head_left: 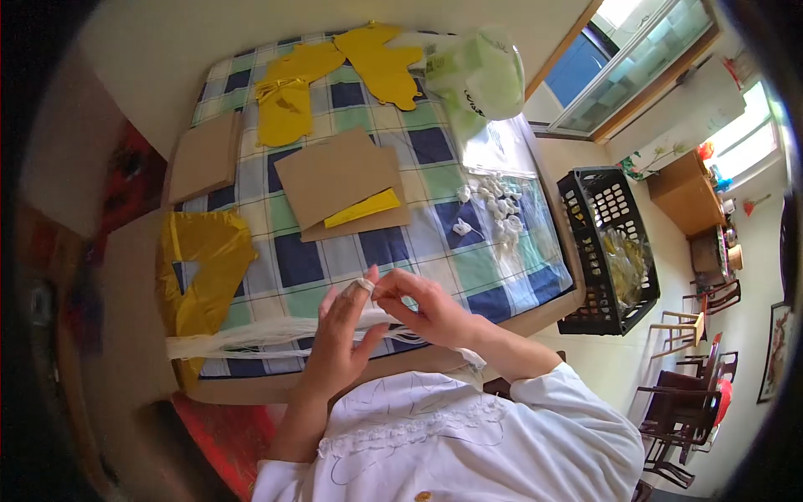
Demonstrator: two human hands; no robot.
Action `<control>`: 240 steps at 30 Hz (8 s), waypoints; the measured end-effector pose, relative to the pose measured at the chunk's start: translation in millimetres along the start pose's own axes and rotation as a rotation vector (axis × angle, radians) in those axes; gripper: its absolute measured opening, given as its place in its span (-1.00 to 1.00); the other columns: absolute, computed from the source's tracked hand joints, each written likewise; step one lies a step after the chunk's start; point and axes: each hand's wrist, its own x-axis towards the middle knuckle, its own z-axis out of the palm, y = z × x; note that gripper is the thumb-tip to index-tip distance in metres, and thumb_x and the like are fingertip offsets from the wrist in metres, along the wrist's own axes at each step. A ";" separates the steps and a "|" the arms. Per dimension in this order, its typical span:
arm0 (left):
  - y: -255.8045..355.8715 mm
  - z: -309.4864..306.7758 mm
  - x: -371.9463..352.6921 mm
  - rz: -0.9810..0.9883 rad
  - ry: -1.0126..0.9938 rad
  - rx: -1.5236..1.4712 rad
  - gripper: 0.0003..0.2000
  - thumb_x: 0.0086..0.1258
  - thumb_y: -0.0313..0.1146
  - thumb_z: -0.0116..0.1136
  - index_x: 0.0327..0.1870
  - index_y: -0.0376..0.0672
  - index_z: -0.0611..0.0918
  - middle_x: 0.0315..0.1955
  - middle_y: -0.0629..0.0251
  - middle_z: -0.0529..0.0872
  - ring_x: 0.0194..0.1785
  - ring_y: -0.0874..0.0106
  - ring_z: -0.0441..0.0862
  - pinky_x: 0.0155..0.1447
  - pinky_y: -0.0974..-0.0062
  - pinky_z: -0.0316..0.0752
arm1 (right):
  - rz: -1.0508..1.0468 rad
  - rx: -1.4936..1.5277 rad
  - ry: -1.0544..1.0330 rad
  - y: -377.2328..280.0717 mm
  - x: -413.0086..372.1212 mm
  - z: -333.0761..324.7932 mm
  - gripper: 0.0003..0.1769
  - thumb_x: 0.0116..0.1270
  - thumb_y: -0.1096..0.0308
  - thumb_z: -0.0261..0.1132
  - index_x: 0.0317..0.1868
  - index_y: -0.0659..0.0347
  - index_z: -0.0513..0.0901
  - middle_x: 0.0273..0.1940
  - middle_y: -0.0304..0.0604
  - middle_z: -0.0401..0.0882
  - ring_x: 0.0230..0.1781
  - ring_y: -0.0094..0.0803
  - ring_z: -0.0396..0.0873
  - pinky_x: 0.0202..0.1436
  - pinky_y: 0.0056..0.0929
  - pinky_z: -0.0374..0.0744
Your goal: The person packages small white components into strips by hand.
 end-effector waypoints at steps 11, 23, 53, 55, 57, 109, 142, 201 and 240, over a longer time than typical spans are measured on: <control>-5.2 -4.4 10.4 -0.222 0.356 -0.862 -0.82 0.49 -0.40 -0.04 -0.17 -0.30 0.60 -0.05 0.14 0.69 -0.01 0.33 0.64 0.06 0.46 0.47 | 0.181 0.032 -0.158 -16.3 -6.3 4.4 -0.91 0.42 0.47 0.08 -0.16 0.27 0.52 -0.37 -0.06 0.54 -0.36 -0.11 0.57 -0.24 -0.32 0.54; -3.1 -0.9 -3.9 -0.176 0.019 -0.366 -0.86 0.44 -0.55 -0.03 -0.13 -0.34 0.59 -0.20 0.11 0.69 -0.09 0.34 0.66 0.03 0.49 0.49 | 0.022 -0.285 -0.242 -24.0 -4.7 -5.9 -0.83 0.26 0.45 0.16 -0.17 0.23 0.39 -0.38 0.05 0.56 -0.40 0.12 0.55 -0.41 -0.08 0.49; -45.8 28.4 4.7 -0.762 0.158 -1.216 -0.66 0.49 -0.09 -0.04 -0.02 -0.21 0.55 -0.22 0.11 0.69 -0.31 0.43 0.66 -0.29 0.45 0.62 | -0.147 -0.241 -0.245 0.2 -1.6 -23.1 -0.90 0.27 0.46 0.25 -0.26 0.24 0.49 -0.30 -0.11 0.51 -0.32 -0.10 0.56 -0.29 -0.25 0.54; -45.7 30.0 3.7 -0.703 -0.157 -1.526 -0.60 0.50 -0.05 -0.08 0.05 -0.21 0.53 -0.23 0.12 0.69 -0.32 0.42 0.66 -0.32 0.50 0.60 | -0.183 -0.187 -0.264 2.8 2.1 -22.5 -0.91 0.27 0.48 0.24 -0.24 0.24 0.50 -0.29 -0.12 0.52 -0.32 -0.09 0.57 -0.30 -0.26 0.55; -48.3 29.6 5.3 -0.579 -0.295 -1.702 -0.65 0.48 -0.15 0.01 0.03 -0.28 0.56 -0.29 0.15 0.70 -0.31 0.45 0.67 -0.32 0.55 0.58 | -0.223 -0.247 -0.162 3.3 6.4 -24.7 -0.92 0.26 0.51 0.24 -0.24 0.24 0.53 -0.30 -0.11 0.53 -0.32 -0.09 0.57 -0.30 -0.27 0.55; -35.7 65.6 8.7 -0.721 0.100 -1.411 -0.81 0.38 -0.41 0.13 -0.08 -0.29 0.63 -0.20 0.23 0.69 -0.15 0.48 0.64 -0.08 0.45 0.63 | -0.140 -0.560 0.070 18.4 -26.5 -10.8 -0.56 0.13 0.50 0.33 0.08 0.23 0.59 -0.02 -0.02 0.61 -0.10 -0.10 0.62 -0.09 -0.29 0.63; -38.5 30.6 4.2 -0.204 0.045 -0.021 -0.96 0.13 -0.50 0.28 -0.41 -0.22 0.68 -0.45 0.21 0.64 -0.28 0.24 0.58 -0.17 0.38 0.46 | 0.149 -0.581 -0.086 39.7 -24.3 -52.2 -0.90 0.16 0.36 0.33 -0.38 0.19 0.61 -0.37 -0.15 0.57 -0.24 -0.15 0.52 -0.18 -0.25 0.52; -53.0 59.8 13.5 -0.052 0.270 0.260 -0.83 0.03 -0.52 0.32 -0.34 -0.10 0.63 -0.35 0.31 0.57 -0.17 0.24 0.50 -0.06 0.31 0.44 | 0.055 -0.755 0.231 54.7 -39.1 -74.2 -0.85 0.13 0.52 0.31 -0.25 0.18 0.61 -0.23 -0.15 0.52 -0.11 -0.12 0.48 -0.02 -0.24 0.47; -69.3 34.5 15.6 -0.235 0.015 0.237 -0.92 0.11 -0.45 0.25 -0.40 -0.19 0.60 -0.36 0.19 0.60 -0.17 0.17 0.53 -0.04 0.27 0.43 | 0.083 -0.646 0.096 35.7 -29.5 -43.2 -0.89 0.14 0.46 0.31 -0.30 0.18 0.57 -0.31 -0.12 0.52 -0.16 -0.11 0.48 -0.09 -0.23 0.48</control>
